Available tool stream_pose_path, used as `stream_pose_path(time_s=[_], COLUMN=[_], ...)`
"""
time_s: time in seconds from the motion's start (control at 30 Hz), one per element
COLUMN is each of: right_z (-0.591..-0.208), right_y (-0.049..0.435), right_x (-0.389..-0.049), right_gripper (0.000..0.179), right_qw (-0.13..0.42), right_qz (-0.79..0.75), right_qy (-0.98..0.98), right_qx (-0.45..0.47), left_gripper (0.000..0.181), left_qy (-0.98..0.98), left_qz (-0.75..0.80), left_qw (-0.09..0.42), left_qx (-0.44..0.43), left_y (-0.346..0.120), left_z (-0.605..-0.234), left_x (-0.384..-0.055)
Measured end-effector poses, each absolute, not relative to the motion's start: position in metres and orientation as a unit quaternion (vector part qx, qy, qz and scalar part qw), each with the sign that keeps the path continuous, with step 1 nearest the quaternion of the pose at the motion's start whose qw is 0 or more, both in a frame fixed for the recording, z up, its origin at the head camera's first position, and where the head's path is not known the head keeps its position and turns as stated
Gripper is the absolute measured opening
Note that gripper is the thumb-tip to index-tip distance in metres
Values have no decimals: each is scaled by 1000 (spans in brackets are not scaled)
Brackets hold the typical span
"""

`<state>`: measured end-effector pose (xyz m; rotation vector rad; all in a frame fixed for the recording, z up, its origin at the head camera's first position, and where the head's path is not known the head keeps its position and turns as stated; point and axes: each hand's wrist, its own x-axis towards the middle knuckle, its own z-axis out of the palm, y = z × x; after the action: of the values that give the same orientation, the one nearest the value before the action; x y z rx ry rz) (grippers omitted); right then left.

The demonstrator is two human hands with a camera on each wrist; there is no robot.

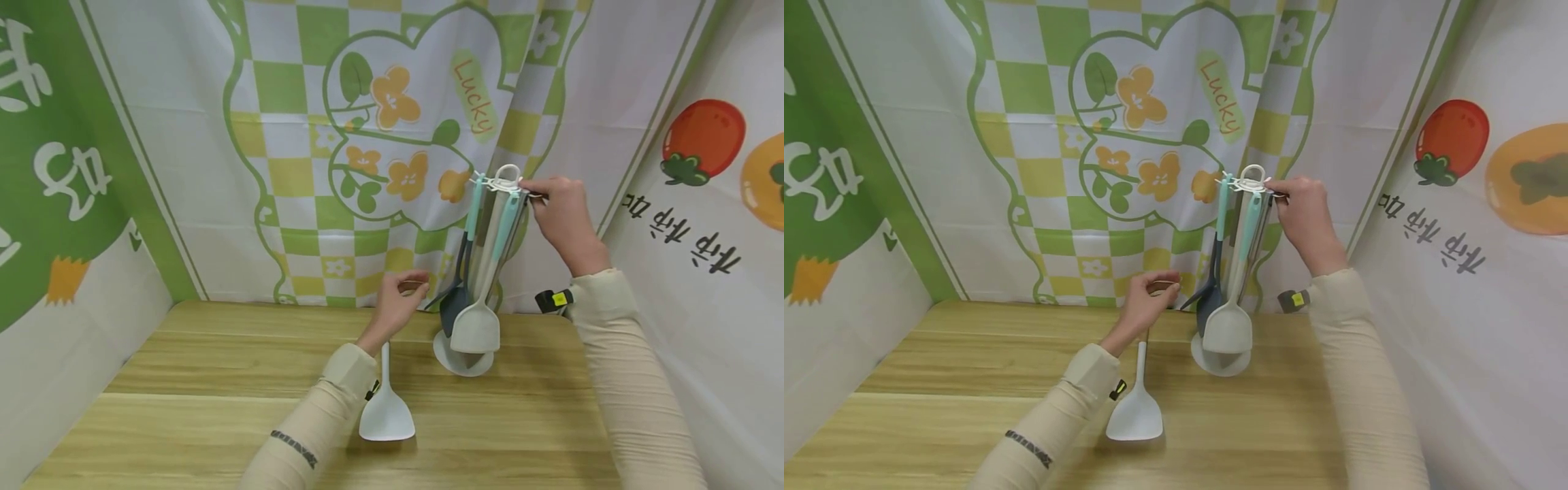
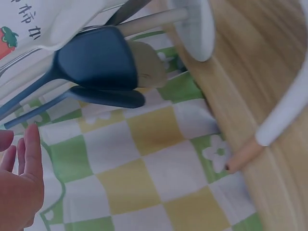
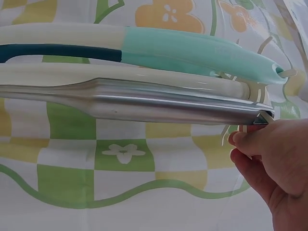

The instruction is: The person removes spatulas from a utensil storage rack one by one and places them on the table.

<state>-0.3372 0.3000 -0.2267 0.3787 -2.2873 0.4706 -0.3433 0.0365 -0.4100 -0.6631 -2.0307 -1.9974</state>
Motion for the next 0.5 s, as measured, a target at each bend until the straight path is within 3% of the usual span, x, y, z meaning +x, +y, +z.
stream_pose_path(time_s=[0.17,0.5], right_z=[-225,-226], right_y=[300,300], right_x=[-338,-338], right_gripper=[28,27], right_qw=[371,366], right_qz=[191,203], right_qy=[-897,-896], right_qx=[147,149], left_gripper=[26,50], left_qy=[-692,-644], left_qz=[-669,-701], left_qw=[126,99], left_qx=[-242,-290], left_y=[47,73], left_z=[-396,-374], left_x=[-348,-352])
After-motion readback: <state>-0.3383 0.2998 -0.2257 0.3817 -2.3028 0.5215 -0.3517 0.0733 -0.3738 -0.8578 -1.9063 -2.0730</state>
